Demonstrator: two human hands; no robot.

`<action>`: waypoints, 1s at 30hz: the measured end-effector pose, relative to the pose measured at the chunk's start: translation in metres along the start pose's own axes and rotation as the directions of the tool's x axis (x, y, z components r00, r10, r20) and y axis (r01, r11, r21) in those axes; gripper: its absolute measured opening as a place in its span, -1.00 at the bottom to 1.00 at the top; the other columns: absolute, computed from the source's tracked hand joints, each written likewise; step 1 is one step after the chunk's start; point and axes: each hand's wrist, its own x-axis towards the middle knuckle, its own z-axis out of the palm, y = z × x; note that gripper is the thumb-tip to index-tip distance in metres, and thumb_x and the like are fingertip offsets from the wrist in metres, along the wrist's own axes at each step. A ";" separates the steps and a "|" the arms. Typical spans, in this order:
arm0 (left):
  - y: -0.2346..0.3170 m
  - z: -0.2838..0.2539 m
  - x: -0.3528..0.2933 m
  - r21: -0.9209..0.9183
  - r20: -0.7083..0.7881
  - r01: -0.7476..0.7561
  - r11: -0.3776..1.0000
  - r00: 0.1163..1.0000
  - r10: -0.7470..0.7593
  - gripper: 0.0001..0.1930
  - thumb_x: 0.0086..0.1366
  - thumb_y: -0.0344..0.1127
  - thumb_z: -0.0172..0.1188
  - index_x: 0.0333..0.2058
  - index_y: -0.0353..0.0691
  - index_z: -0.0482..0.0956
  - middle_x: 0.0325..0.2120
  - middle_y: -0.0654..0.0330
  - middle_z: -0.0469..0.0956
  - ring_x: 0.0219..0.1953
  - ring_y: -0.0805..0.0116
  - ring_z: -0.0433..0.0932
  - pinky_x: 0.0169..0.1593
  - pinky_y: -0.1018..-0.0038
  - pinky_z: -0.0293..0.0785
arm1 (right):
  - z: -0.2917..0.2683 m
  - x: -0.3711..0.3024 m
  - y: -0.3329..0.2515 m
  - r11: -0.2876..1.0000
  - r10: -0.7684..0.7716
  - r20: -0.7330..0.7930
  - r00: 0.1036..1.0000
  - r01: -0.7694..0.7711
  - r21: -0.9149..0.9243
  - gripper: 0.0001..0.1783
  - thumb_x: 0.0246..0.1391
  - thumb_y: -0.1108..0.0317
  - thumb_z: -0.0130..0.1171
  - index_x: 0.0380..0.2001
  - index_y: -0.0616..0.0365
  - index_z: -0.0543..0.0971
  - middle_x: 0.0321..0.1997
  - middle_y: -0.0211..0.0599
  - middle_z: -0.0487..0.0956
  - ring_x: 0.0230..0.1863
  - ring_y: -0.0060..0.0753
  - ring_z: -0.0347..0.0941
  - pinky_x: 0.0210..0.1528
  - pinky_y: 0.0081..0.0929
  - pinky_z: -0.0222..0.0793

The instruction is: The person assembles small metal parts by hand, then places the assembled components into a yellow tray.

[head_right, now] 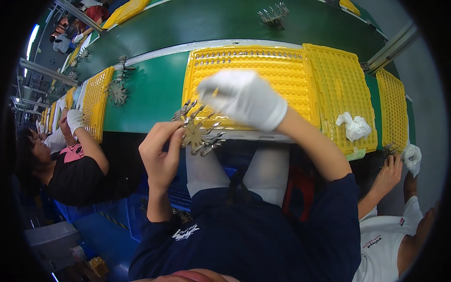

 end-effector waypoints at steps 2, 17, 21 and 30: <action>-0.004 -0.004 -0.004 -0.114 -0.007 0.153 0.982 0.988 -0.155 -0.86 0.22 -0.62 0.24 -0.23 -0.40 0.64 -0.33 0.07 0.63 -0.38 0.39 0.61 -0.26 0.54 0.51 | -0.009 0.000 0.055 0.970 -0.002 -0.162 0.987 -0.037 -0.239 -0.83 0.14 0.43 0.24 -0.17 0.12 0.62 -0.29 -0.19 0.65 -0.29 -0.17 0.61 -0.22 -0.39 0.54; -0.009 -0.035 -0.009 -0.585 0.130 0.234 0.776 0.972 -0.194 -0.74 0.15 -0.70 0.23 -0.17 -0.38 0.51 -0.16 0.16 0.44 -0.15 0.53 0.42 -0.06 0.58 0.39 | 0.000 0.033 0.176 0.892 0.189 0.425 0.885 0.026 -0.451 -0.79 0.14 0.40 0.19 -0.16 -0.03 0.68 -0.18 -0.12 0.59 -0.12 -0.01 0.55 -0.07 -0.21 0.47; -0.005 -0.035 -0.006 -0.349 0.078 0.198 0.916 0.980 -0.182 -0.73 0.08 -0.65 0.30 -0.20 -0.37 0.62 -0.17 0.12 0.50 -0.29 0.50 0.50 -0.16 0.58 0.45 | 0.001 0.047 0.159 0.811 0.180 0.475 0.861 0.144 -0.568 -0.84 0.11 0.36 0.16 -0.26 -0.14 0.67 -0.19 -0.22 0.61 -0.20 -0.05 0.60 -0.15 -0.22 0.53; -0.007 -0.033 0.007 0.023 0.009 0.126 0.992 0.992 -0.127 -0.81 0.08 -0.59 0.26 -0.27 -0.36 0.61 -0.20 0.07 0.52 -0.36 0.34 0.52 -0.25 0.51 0.47 | 0.008 0.017 0.135 0.907 0.135 0.234 0.963 -0.025 -0.420 -0.85 0.15 0.35 0.18 -0.23 0.15 0.59 -0.28 -0.05 0.62 -0.24 0.12 0.56 -0.16 -0.13 0.51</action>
